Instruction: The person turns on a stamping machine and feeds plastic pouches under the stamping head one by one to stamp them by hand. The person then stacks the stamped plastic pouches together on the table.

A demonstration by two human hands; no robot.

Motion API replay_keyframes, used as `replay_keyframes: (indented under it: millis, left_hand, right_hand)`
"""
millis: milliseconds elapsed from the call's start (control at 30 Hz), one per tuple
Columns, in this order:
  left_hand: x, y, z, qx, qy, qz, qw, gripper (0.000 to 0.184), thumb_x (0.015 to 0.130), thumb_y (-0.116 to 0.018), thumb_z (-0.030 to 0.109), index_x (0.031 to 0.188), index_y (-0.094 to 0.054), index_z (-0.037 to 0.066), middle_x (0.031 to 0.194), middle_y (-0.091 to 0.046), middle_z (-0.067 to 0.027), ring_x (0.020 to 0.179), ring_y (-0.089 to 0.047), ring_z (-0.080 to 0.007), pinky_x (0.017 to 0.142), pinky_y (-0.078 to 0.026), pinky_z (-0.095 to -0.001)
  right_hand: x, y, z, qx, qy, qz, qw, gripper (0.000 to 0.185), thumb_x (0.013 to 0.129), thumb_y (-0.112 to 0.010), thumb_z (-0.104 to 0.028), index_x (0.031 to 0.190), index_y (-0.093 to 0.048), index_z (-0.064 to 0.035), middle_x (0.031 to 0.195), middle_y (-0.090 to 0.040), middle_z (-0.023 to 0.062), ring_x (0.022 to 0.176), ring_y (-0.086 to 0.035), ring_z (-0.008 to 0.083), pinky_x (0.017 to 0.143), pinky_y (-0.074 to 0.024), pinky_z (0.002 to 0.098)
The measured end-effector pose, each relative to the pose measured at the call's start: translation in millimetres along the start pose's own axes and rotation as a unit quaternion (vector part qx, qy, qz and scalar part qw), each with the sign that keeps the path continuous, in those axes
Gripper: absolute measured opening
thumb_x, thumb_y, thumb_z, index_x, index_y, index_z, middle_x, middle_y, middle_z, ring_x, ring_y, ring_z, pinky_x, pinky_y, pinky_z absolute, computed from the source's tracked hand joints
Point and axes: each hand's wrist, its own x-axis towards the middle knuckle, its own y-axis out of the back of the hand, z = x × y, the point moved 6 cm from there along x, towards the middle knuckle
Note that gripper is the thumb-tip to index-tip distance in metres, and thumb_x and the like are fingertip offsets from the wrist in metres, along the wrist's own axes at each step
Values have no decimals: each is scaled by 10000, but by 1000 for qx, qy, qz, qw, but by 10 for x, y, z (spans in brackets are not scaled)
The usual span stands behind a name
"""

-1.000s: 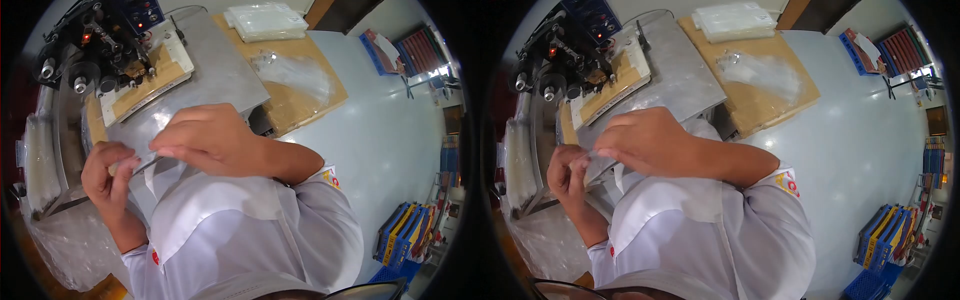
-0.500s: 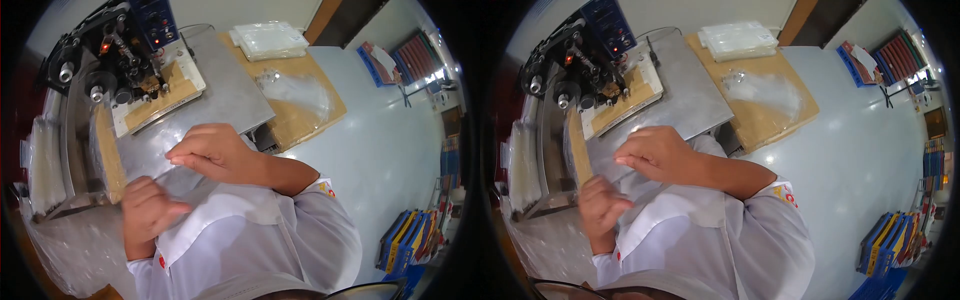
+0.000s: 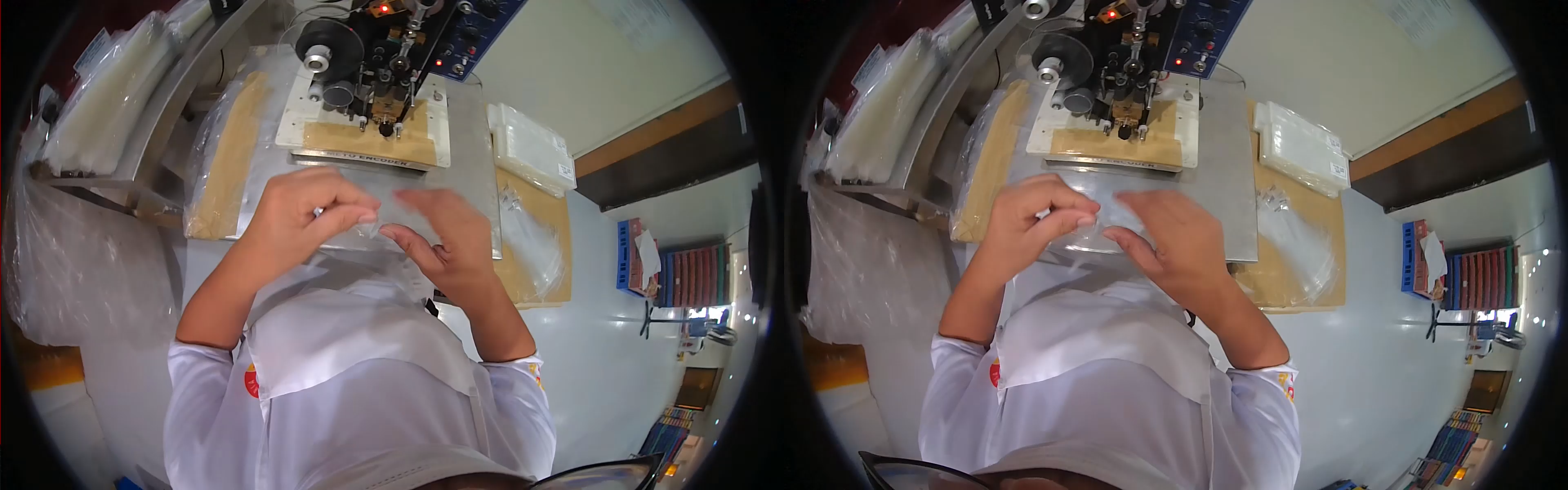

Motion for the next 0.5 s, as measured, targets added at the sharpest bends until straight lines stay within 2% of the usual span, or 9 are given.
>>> replay_keyframes:
  millis: [33, 133, 200, 267, 300, 367, 400, 433, 500]
  left_hand:
    - [30, -9, -120, -70, 44, 26, 996, 137, 878, -729, 67, 977, -736, -28, 854, -697, -54, 768, -631, -127, 649, -499, -274]
    - [125, -114, -487, -259, 151, 83, 950, 139, 917, -708, 82, 1019, -733, -9, 847, -687, -20, 718, -598, -90, 624, -486, -250]
    - [199, -188, -711, -354, 195, 90, 910, 170, 935, -695, 88, 1078, -723, 0, 865, -686, -7, 709, -594, -76, 628, -485, -228]
    - [270, -323, -991, -391, 195, 62, 898, 237, 947, -692, 129, 1149, -695, 5, 896, -693, -18, 728, -621, -70, 647, -510, -228]
    - [291, -365, -1079, -408, 193, 49, 891, 272, 953, -690, 150, 1185, -680, 7, 911, -697, -24, 738, -635, -68, 657, -523, -228]
    - [297, -346, -1141, -302, 202, 72, 929, 281, 942, -698, 157, 1192, -681, 29, 891, -699, -34, 731, -651, -91, 649, -526, -249]
    - [303, -319, -1139, -247, 207, 83, 943, 286, 936, -702, 161, 1195, -682, 40, 881, -700, -39, 728, -660, -102, 645, -527, -260]
    - [300, -222, -1037, -129, 141, 126, 973, 270, 931, -702, 161, 1180, -695, 58, 860, -685, -42, 708, -648, -111, 631, -517, -266]
    - [210, -112, -732, 113, 4, 196, 974, 240, 919, -703, 160, 1150, -720, 95, 818, -657, -48, 669, -623, -130, 604, -495, -280]
  right_hand:
    - [39, 101, -100, -35, 32, 63, 997, 395, 831, -782, -242, 1194, -669, -134, 1154, -669, 78, 1065, -625, 321, 871, -500, 418]
    - [-110, 56, -300, -122, 118, 108, 980, 619, 780, -828, -247, 1327, -584, -93, 1363, -576, 149, 1304, -483, 405, 1067, -397, 476]
    - [-162, -80, -236, -185, 110, 69, 974, 635, 785, -814, -229, 1348, -568, -70, 1423, -543, 168, 1377, -434, 420, 1125, -360, 509]
    - [-49, -199, 29, -260, 44, 6, 965, 520, 834, -749, -212, 1312, -604, -67, 1433, -551, 142, 1384, -457, 386, 1116, -377, 532]
    - [-30, -274, 190, -265, 67, -9, 962, 496, 843, -720, -180, 1309, -604, -55, 1418, -562, 155, 1371, -474, 382, 1112, -382, 539]
    - [-39, -416, 532, -270, 114, -42, 955, 452, 861, -661, -117, 1301, -604, -32, 1386, -584, 179, 1344, -508, 373, 1104, -394, 554]
    - [-19, -432, 610, -274, 98, -57, 955, 443, 860, -640, -98, 1296, -604, -23, 1377, -590, 184, 1331, -522, 368, 1098, -403, 552]
    - [-3, -446, 679, -278, 80, -73, 954, 435, 860, -619, -79, 1290, -605, -14, 1368, -597, 189, 1319, -535, 363, 1092, -412, 551]
    - [38, -444, 768, -288, 60, -87, 952, 425, 861, -591, -61, 1282, -607, -4, 1359, -604, 197, 1299, -555, 358, 1082, -428, 540]
